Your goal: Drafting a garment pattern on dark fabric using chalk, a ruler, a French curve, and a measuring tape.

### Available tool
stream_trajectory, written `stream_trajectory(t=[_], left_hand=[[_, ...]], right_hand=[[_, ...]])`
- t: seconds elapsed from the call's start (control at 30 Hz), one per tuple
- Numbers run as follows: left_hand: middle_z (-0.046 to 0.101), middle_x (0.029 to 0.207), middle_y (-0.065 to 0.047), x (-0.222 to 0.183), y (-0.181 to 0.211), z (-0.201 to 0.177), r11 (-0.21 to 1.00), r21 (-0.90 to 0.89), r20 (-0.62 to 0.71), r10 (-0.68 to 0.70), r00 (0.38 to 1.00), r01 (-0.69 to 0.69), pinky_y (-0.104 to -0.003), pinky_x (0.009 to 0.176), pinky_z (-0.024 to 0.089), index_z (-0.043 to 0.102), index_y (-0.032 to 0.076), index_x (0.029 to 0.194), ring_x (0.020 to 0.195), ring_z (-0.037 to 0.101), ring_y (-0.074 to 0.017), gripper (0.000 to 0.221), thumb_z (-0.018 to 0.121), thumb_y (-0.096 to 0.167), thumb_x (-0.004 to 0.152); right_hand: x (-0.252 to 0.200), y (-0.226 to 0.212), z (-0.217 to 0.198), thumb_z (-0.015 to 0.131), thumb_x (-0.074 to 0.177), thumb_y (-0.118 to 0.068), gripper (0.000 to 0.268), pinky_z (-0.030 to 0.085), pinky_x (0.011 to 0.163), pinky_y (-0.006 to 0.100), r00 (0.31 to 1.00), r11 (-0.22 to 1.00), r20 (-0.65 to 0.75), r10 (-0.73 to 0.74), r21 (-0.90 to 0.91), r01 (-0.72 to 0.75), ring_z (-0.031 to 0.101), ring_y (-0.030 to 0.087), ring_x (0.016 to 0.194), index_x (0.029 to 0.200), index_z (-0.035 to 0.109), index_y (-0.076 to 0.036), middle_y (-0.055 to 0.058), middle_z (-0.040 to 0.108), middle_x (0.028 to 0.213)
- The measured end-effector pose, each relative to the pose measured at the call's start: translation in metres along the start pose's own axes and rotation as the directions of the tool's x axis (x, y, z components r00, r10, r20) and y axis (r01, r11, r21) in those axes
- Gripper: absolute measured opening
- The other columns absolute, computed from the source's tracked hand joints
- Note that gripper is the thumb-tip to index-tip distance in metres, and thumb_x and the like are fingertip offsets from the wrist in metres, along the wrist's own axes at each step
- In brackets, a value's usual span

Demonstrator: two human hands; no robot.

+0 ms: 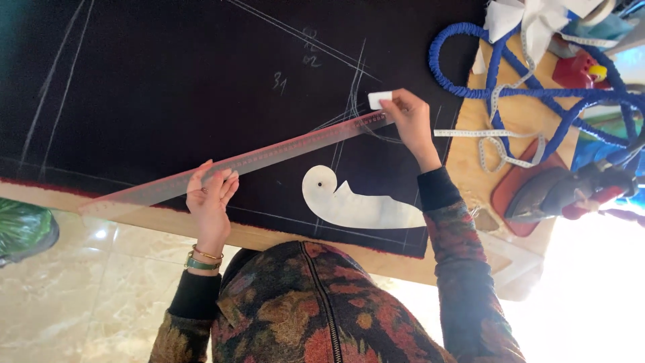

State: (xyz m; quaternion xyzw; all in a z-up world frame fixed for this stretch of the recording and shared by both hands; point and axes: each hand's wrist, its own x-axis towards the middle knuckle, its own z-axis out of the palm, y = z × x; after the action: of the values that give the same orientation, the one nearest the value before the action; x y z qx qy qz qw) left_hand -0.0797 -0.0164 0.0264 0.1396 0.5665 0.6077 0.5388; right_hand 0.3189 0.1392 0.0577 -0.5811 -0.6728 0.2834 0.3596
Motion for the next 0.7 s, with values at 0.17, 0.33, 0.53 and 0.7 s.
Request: stream_trajectory(t=[0.17, 0.33, 0.53, 0.7], left_hand=[[0.074, 0.108, -0.018, 0.002, -0.002, -0.002, 0.999, 0.032, -0.009, 0.039, 0.999, -0.039, -0.038, 0.088, 0.064, 0.057, 0.012, 0.128, 0.1, 0.075, -0.0287, 0.028, 0.065, 0.011, 0.101], [0.074, 0.109, -0.019, 0.003, 0.005, -0.005, 0.994, 0.09, 0.02, 0.062, 0.998, -0.064, -0.037, 0.087, 0.064, 0.056, 0.011, 0.129, 0.1, 0.074, -0.0291, 0.027, 0.063, 0.01, 0.102], [0.073, 0.108, -0.021, 0.002, 0.003, -0.004, 0.986, 0.118, 0.026, 0.115, 0.993, -0.118, -0.038, 0.086, 0.065, 0.056, 0.008, 0.128, 0.099, 0.074, -0.0299, 0.026, 0.063, 0.011, 0.103], [0.074, 0.106, -0.018, 0.002, 0.004, -0.003, 0.982, 0.125, 0.021, 0.136, 0.99, -0.138, -0.037, 0.083, 0.066, 0.056, 0.008, 0.127, 0.096, 0.075, -0.0285, 0.027, 0.064, 0.011, 0.102]], right_hand=[[0.003, 0.002, -0.006, 0.081, 0.096, -0.011, 0.005, 0.054, 0.072, 0.03, 0.981, 0.958, 0.11, -0.157, -0.226, 0.179, 0.068, 0.018, 0.074, 0.099, 0.077, -0.011, 0.002, 0.07, 0.08], [0.007, 0.003, -0.01, 0.079, 0.096, -0.015, 0.003, 0.053, 0.075, 0.032, 0.954, 0.889, 0.21, -0.213, -0.363, 0.278, 0.066, 0.02, 0.078, 0.098, 0.077, -0.016, 0.001, 0.069, 0.082], [0.011, 0.001, -0.003, 0.076, 0.096, -0.012, 0.002, 0.054, 0.076, 0.034, 0.926, 0.864, 0.3, -0.231, -0.374, 0.337, 0.067, 0.024, 0.081, 0.097, 0.078, -0.013, 0.006, 0.07, 0.086], [0.015, 0.002, 0.001, 0.074, 0.099, -0.018, 0.008, 0.055, 0.077, 0.03, 0.877, 0.803, 0.387, -0.286, -0.403, 0.44, 0.069, 0.022, 0.08, 0.095, 0.078, -0.013, 0.006, 0.07, 0.084]])
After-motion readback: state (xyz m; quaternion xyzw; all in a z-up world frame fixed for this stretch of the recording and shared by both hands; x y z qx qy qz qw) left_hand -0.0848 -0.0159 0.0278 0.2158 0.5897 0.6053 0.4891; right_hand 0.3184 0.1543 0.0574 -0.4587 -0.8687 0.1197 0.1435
